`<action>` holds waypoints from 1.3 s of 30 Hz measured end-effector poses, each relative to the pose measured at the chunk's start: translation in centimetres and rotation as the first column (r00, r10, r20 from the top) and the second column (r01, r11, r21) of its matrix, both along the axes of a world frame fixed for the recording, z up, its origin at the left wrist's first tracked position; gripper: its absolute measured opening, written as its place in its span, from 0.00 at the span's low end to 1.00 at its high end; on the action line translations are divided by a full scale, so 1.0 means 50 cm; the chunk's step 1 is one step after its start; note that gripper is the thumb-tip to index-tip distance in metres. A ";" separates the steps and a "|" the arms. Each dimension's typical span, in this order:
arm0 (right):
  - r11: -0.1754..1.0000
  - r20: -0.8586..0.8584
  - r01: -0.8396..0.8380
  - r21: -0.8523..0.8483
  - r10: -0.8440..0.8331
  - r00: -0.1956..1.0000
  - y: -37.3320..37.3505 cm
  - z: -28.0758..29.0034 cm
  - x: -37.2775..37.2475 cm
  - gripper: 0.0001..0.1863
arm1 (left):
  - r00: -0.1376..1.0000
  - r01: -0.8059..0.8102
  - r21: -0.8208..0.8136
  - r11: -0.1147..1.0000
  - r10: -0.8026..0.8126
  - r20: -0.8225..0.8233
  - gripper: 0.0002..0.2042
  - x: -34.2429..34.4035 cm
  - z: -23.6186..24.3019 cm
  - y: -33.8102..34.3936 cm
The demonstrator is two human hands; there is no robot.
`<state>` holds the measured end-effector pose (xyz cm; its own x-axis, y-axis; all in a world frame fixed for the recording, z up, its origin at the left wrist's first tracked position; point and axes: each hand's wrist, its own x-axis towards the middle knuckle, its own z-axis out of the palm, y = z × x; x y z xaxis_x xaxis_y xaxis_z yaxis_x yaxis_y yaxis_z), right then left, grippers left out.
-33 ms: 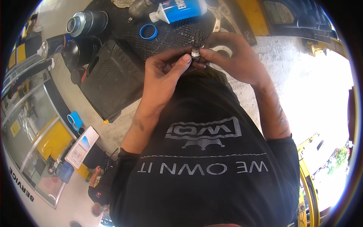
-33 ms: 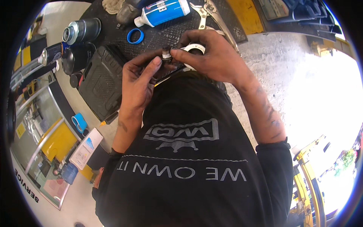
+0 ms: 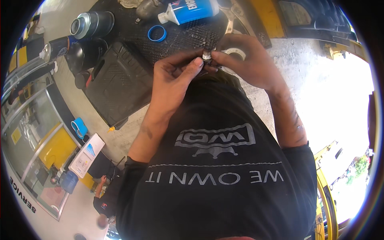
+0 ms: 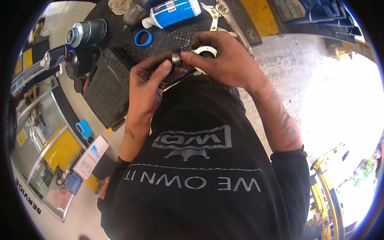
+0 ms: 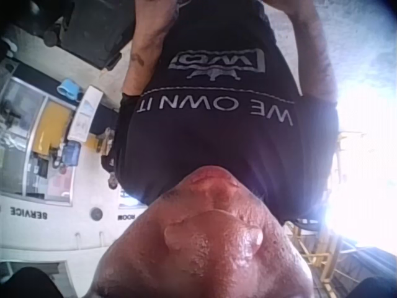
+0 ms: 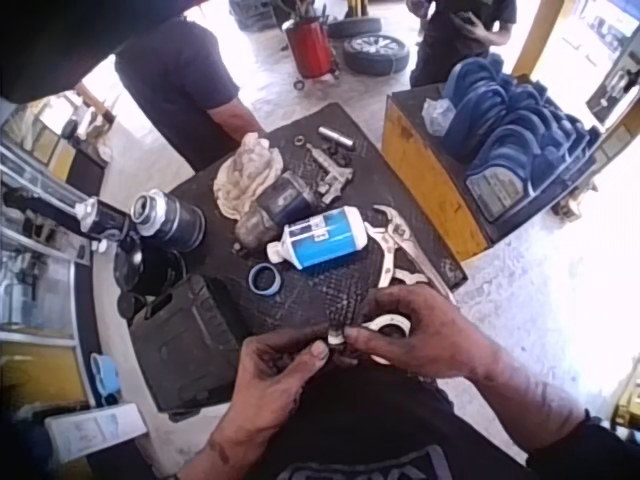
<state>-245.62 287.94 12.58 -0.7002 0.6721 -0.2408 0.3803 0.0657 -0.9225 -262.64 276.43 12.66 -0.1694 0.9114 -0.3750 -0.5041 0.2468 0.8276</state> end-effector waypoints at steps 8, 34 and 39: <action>0.988 -0.016 0.056 0.143 -0.054 0.998 -0.012 -0.016 -0.004 0.17 | 0.995 0.020 -0.015 1.000 -0.021 -0.099 0.18 0.006 -0.014 -0.001; 0.991 -0.018 0.022 0.129 -0.020 1.000 -0.004 0.005 -0.004 0.16 | 0.999 0.009 -0.052 0.999 -0.011 -0.036 0.12 0.003 -0.011 -0.003; 0.998 -0.042 -0.006 0.065 0.008 0.999 -0.002 0.018 0.001 0.16 | 0.997 -0.070 -0.037 0.997 0.069 -0.022 0.13 0.006 -0.023 -0.004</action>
<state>-245.58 287.85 13.50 -0.7135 0.6805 -0.1668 0.3404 0.1286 -0.9314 -262.35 276.24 11.51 -0.2399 0.8824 -0.4047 -0.5036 0.2433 0.8290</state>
